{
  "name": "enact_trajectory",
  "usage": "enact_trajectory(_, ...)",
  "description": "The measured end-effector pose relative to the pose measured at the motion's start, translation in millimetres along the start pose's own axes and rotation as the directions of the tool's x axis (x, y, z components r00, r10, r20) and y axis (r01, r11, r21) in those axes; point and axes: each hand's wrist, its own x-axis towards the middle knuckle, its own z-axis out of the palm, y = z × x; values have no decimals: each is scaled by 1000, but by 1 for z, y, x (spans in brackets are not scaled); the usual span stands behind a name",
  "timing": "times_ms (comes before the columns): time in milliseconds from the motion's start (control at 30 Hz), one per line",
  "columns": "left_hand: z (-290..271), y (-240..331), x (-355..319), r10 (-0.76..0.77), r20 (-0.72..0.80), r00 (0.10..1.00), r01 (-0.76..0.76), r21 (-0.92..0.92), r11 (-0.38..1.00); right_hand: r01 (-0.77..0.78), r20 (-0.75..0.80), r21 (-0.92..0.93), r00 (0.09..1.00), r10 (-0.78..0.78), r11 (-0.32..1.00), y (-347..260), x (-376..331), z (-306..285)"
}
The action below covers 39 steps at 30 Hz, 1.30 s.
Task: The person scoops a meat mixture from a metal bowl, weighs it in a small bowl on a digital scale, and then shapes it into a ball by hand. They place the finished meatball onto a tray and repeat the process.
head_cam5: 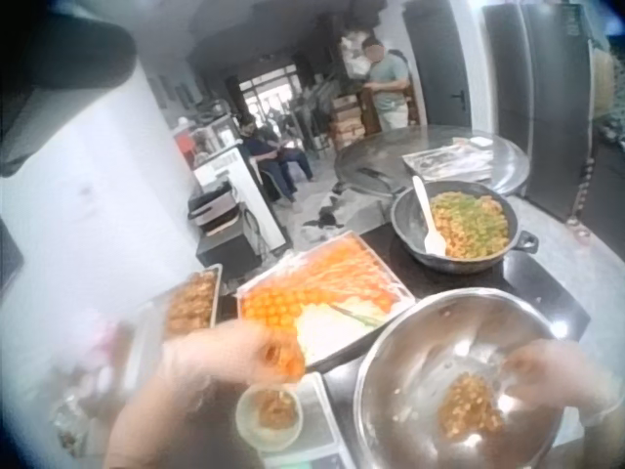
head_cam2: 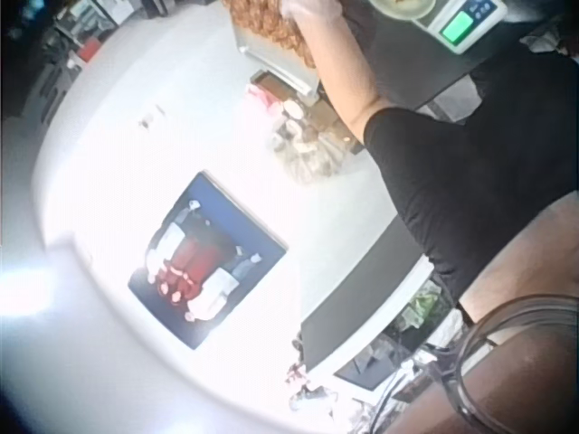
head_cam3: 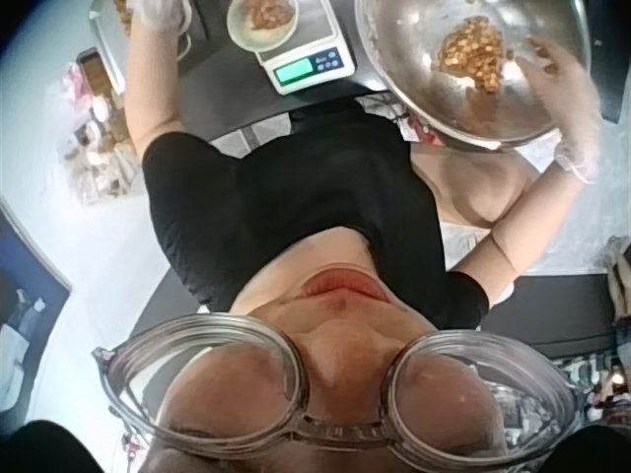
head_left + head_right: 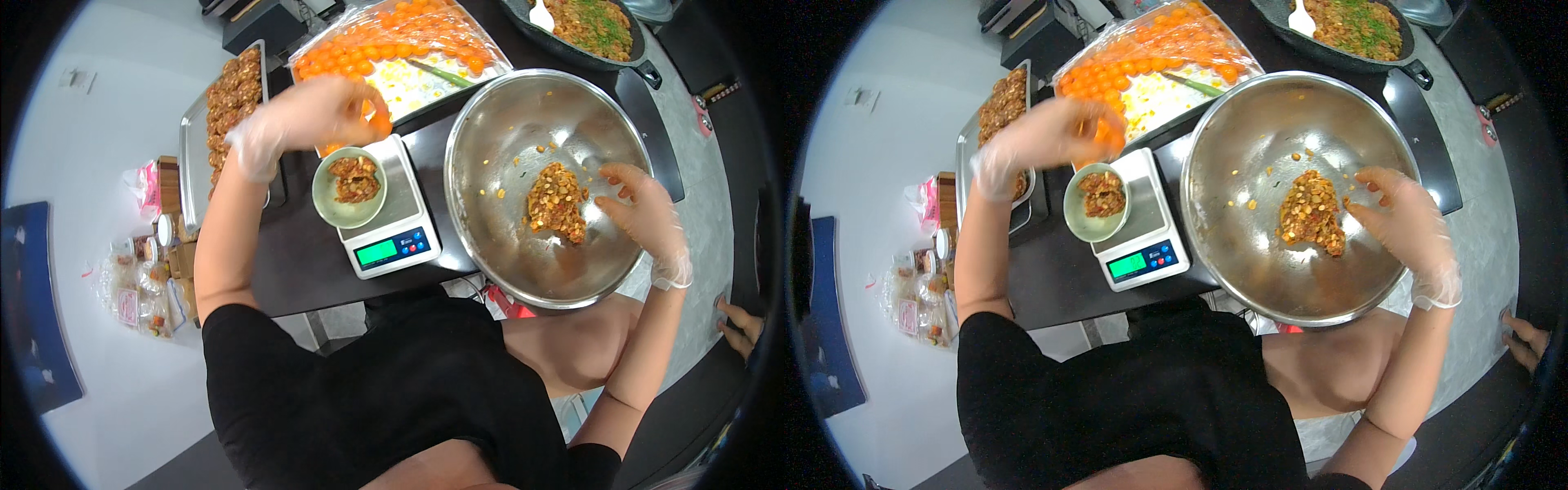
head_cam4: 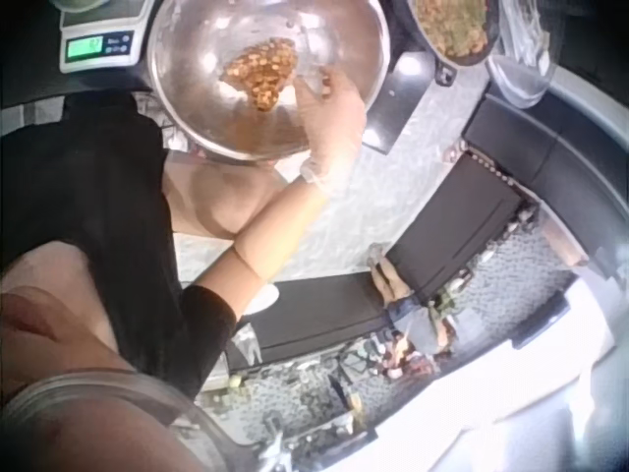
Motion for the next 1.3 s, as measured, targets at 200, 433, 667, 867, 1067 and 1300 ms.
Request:
enact_trajectory(200, 54, -6, -76, -77, -94, 993, 74, -33, 997, 16, 39, -73, 999, -14, 997, -6, 9, 7)
enact_trajectory(433, 62, -7, -135, -268, -391, 881, 109, -383, 917, 33, -9, -104, 999, -34, 994, -5, 12, 22)
enact_trajectory(667, 87, -24, -178, -514, -581, 631, 35, -640, 768, -48, 88, -145, 994, 61, 988, -12, 12, 30)
enact_trajectory(867, 100, -26, -182, -595, -577, 560, -62, -745, 664, -3, 44, -223, 999, 13, 975, -9, 12, 33)
enact_trajectory(1067, 99, -19, -170, -593, -589, 550, -59, -735, 675, -44, 154, -270, 984, 88, 962, -16, 20, 44)
enact_trajectory(1300, 104, 2, -146, -527, -608, 594, -133, -720, 681, 3, 85, -235, 996, 17, 972, 2, 32, 50)
